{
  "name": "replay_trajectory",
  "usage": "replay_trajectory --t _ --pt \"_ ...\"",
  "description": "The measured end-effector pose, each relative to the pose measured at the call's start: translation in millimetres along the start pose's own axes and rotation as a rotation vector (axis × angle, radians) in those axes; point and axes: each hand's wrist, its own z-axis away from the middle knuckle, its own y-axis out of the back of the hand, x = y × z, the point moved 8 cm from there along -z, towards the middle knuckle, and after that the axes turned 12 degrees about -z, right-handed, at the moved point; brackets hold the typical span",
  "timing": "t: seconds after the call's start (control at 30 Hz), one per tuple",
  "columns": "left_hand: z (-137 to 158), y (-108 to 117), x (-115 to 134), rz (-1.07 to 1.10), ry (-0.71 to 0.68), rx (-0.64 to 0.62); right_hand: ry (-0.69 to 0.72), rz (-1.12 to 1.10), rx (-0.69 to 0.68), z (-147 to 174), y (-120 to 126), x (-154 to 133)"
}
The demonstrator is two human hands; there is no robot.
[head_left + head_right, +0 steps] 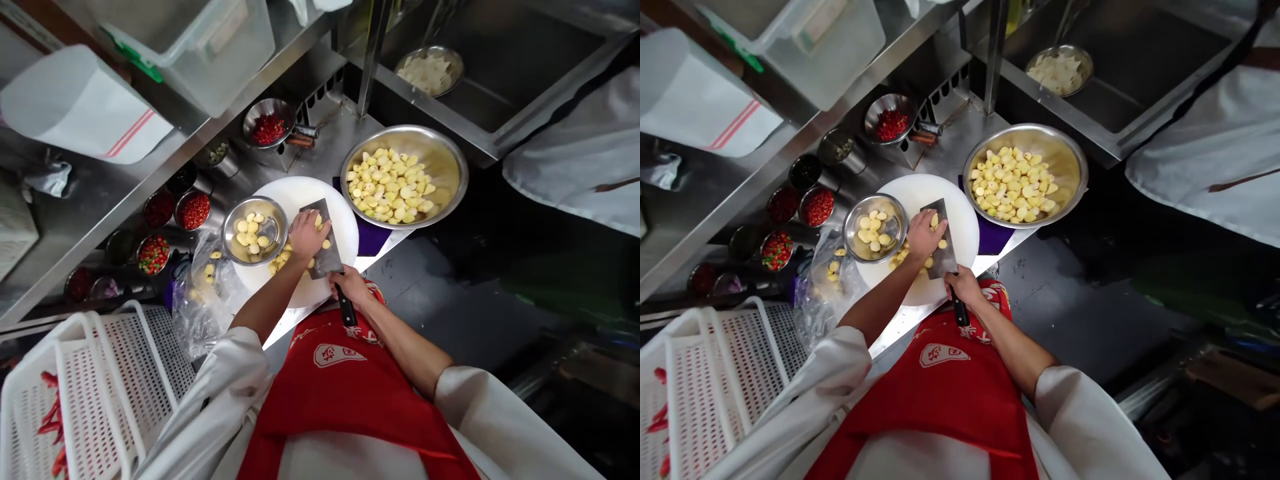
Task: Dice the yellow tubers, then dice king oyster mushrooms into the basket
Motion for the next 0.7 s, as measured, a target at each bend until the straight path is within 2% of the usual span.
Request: replay_trajectory --t 0.1,0.27,0.37,0.47,0.57,0.63,0.7 --pt "-28.7 3.3 28.8 -0.037 -0.036 -0.040 0.014 -0.044 0.013 -5.9 15.9 -27.4" --pt "-99.4 7.4 111.8 -0.002 -0.147 -0.030 0.123 0.006 0.114 -22.3 59.8 -99.0" --pt "-134.2 -10.4 162.7 0.076 -0.249 -0.005 0.220 0.093 0.217 -31.9 101.7 -155.3" --pt "-147.7 -48.2 200.3 0.084 -0.366 -0.071 0.339 0.433 0.385 -32.6 151.3 -217.3" --pt "-139.2 -78.8 208.0 0.013 -0.386 -0.174 0.447 0.892 0.526 -23.1 185.0 -268.1" --pt "-122.2 -77.6 197.1 0.009 -0.369 -0.165 0.462 1.015 0.528 -18.3 197.0 -282.6" --pt "-94.8 -62.0 173.8 0.049 -0.312 -0.121 0.417 0.991 0.472 -17.2 203.7 -280.4"
